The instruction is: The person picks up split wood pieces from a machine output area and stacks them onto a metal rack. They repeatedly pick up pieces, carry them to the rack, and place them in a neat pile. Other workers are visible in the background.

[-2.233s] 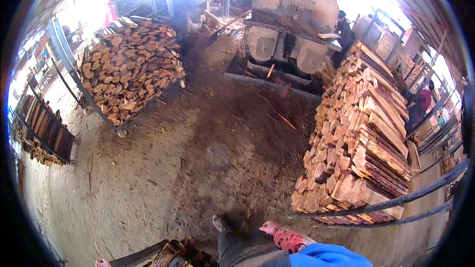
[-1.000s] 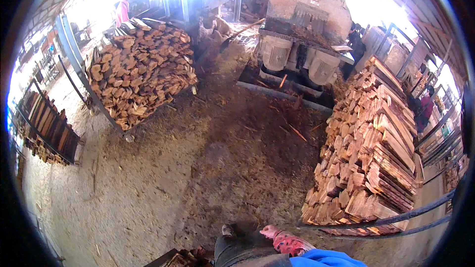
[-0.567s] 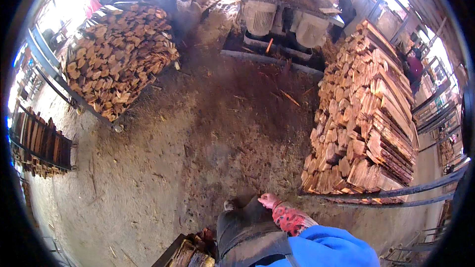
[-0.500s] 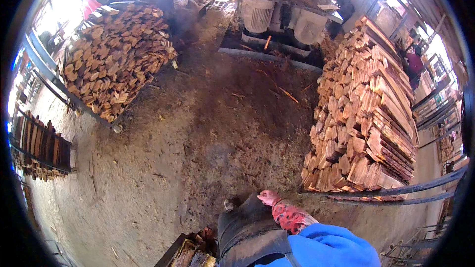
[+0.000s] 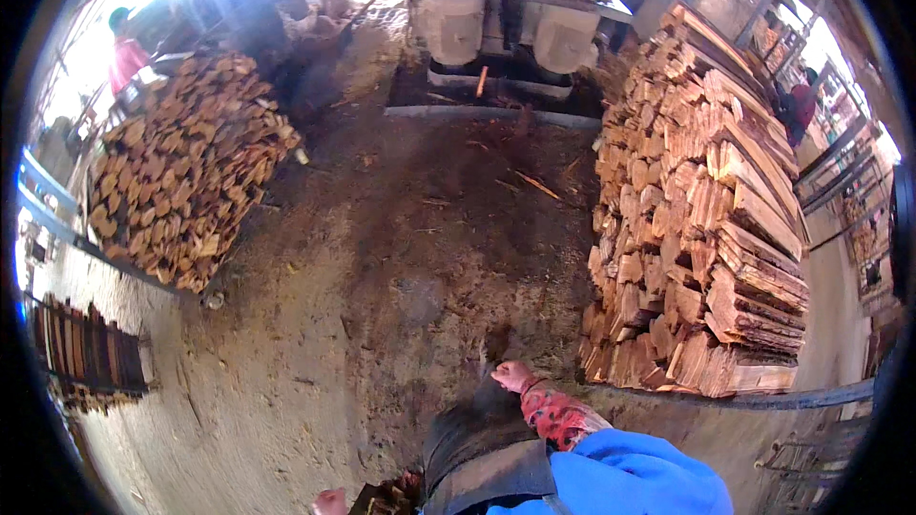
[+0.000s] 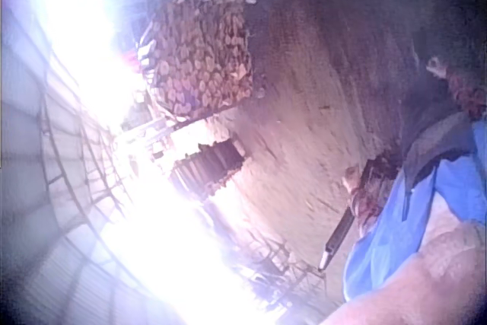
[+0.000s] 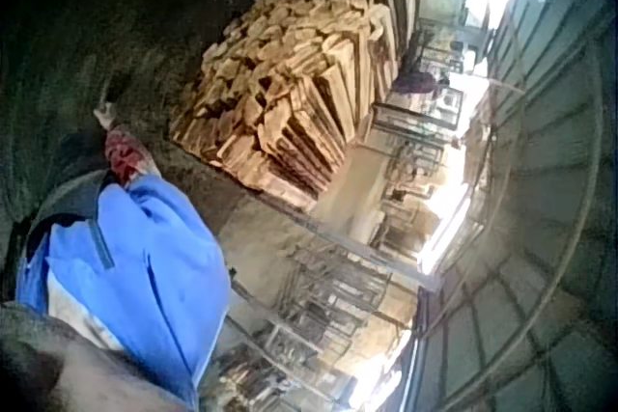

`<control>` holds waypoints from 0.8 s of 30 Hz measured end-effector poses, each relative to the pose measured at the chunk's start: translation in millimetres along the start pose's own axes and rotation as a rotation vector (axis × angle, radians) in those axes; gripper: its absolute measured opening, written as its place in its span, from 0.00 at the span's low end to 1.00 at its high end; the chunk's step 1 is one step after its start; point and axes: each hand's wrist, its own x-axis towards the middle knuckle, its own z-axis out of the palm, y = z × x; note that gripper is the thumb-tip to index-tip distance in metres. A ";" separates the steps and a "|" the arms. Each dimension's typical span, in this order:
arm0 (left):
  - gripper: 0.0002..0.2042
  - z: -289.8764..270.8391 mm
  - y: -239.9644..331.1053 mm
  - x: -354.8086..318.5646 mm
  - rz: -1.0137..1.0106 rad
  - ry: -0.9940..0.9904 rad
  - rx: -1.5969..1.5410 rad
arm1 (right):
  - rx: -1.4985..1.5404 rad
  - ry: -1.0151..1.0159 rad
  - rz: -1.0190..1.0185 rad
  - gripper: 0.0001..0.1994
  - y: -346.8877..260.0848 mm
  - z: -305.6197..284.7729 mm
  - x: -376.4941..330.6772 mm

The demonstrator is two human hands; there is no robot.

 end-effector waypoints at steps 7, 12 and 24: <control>0.10 116.9 73.8 52.8 0.423 -0.215 0.149 | -0.003 -0.008 0.099 0.16 -3.9 -91.3 48.5; 0.07 174.0 91.1 83.3 1.083 -0.162 0.529 | -0.054 0.024 0.079 0.15 -5.6 -162.1 77.8; 0.09 169.5 232.0 138.7 0.449 -0.517 0.446 | 0.116 0.123 0.170 0.14 -23.4 -232.1 143.5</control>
